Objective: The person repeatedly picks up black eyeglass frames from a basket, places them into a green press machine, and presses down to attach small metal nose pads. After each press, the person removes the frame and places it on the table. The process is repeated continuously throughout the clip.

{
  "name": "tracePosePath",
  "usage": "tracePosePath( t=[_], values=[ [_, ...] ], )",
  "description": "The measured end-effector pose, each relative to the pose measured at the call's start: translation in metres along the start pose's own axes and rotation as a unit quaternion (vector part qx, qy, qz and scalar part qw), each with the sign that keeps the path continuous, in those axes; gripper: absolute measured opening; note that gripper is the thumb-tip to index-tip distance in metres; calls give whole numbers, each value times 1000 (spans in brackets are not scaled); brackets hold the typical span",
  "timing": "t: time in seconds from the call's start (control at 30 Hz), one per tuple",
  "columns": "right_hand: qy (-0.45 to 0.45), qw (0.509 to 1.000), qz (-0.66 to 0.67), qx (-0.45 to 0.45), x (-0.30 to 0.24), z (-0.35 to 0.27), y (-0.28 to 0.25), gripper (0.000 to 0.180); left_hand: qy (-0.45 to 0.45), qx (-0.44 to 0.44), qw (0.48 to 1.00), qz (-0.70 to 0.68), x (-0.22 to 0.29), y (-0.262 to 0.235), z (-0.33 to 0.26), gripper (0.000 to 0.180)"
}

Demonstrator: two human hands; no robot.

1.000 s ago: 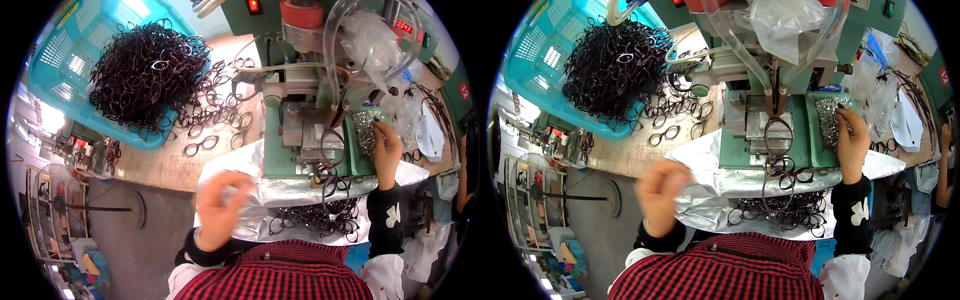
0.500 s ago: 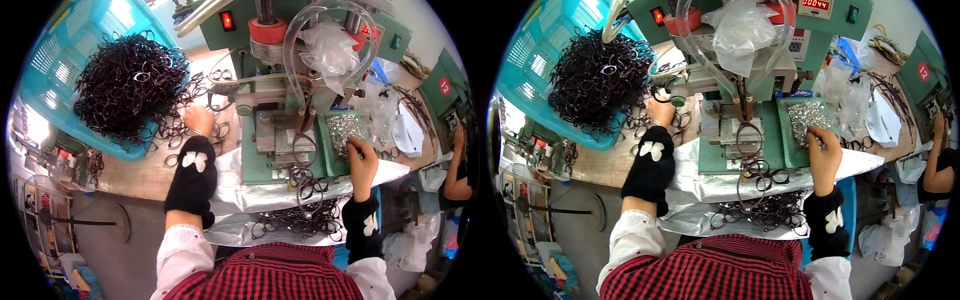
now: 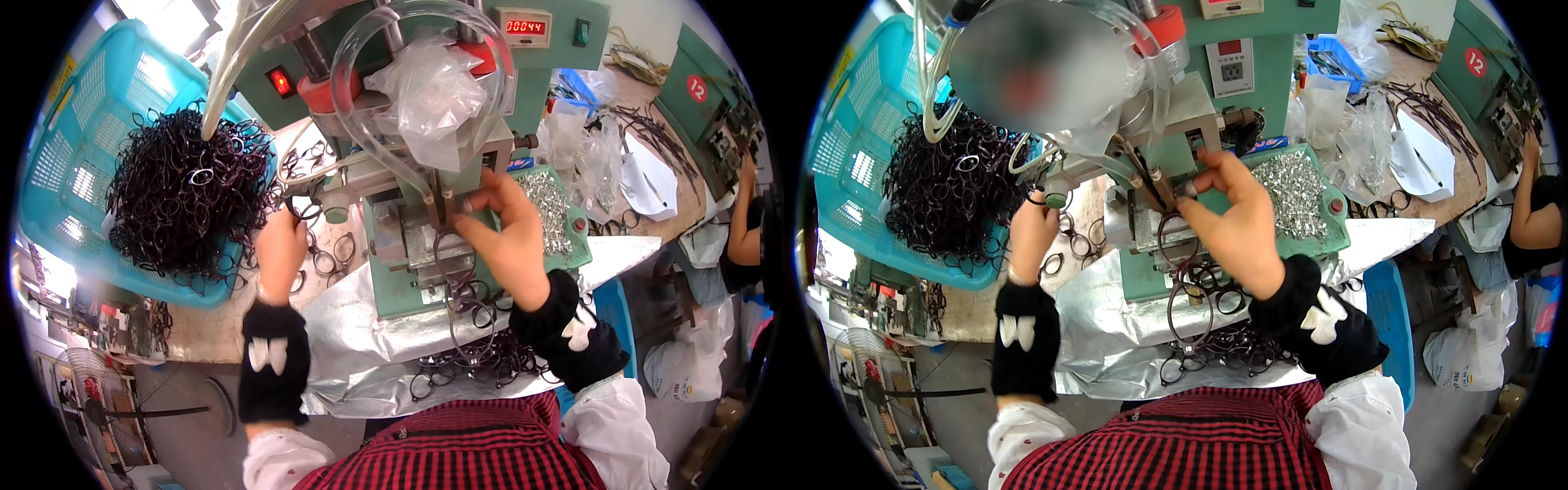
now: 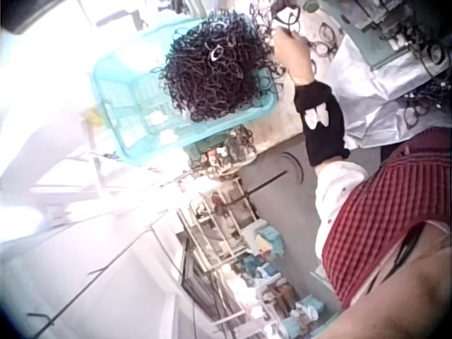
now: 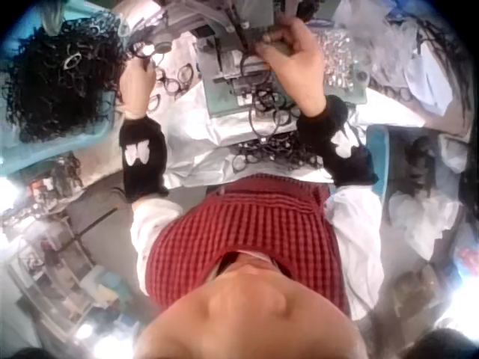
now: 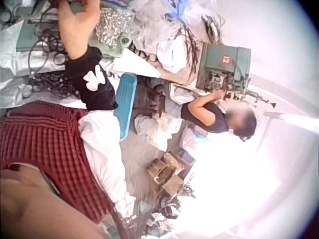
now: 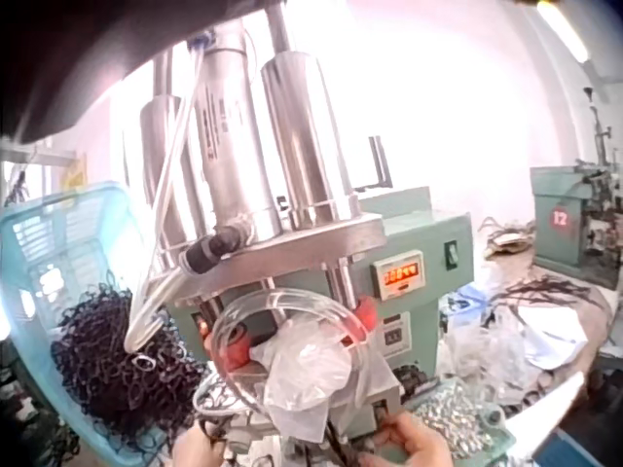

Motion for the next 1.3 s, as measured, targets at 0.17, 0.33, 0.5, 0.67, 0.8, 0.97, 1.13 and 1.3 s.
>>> tracePosePath(
  t=[0.17,0.33,0.5,0.67,0.8,0.97,1.13,1.3],
  values=[
    [31,994,106,21,6,-9,4,48,-162,156,828,-514,62,-31,-45,4],
    [80,983,162,-19,-12,-9,12,50,-86,377,792,-472,116,-91,-38,4],
    [80,976,201,-8,-27,-26,16,50,89,452,789,-407,149,-123,-39,8],
    [-124,961,-247,6,-7,-10,-37,29,385,202,831,-346,177,-83,-29,12],
    [-116,846,-490,175,64,-4,-94,19,454,268,810,-258,197,-62,-14,15],
    [-144,866,-439,191,75,8,-86,10,444,263,817,-256,194,-58,-16,16],
    [-191,808,-530,173,75,48,-54,5,407,220,847,-261,194,-61,-27,28],
    [-201,849,-465,151,74,12,-75,10,263,196,926,-186,155,-80,-95,26]
  ],
)
Point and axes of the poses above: each hand's wrist, its own z-axis towards the middle knuckle, its own y-axis out of the palm, x = y × z, the point moved 1 cm from there along z, towards the middle knuckle, and after that the axes turned 11 degrees about y, right-handed, at the moved point
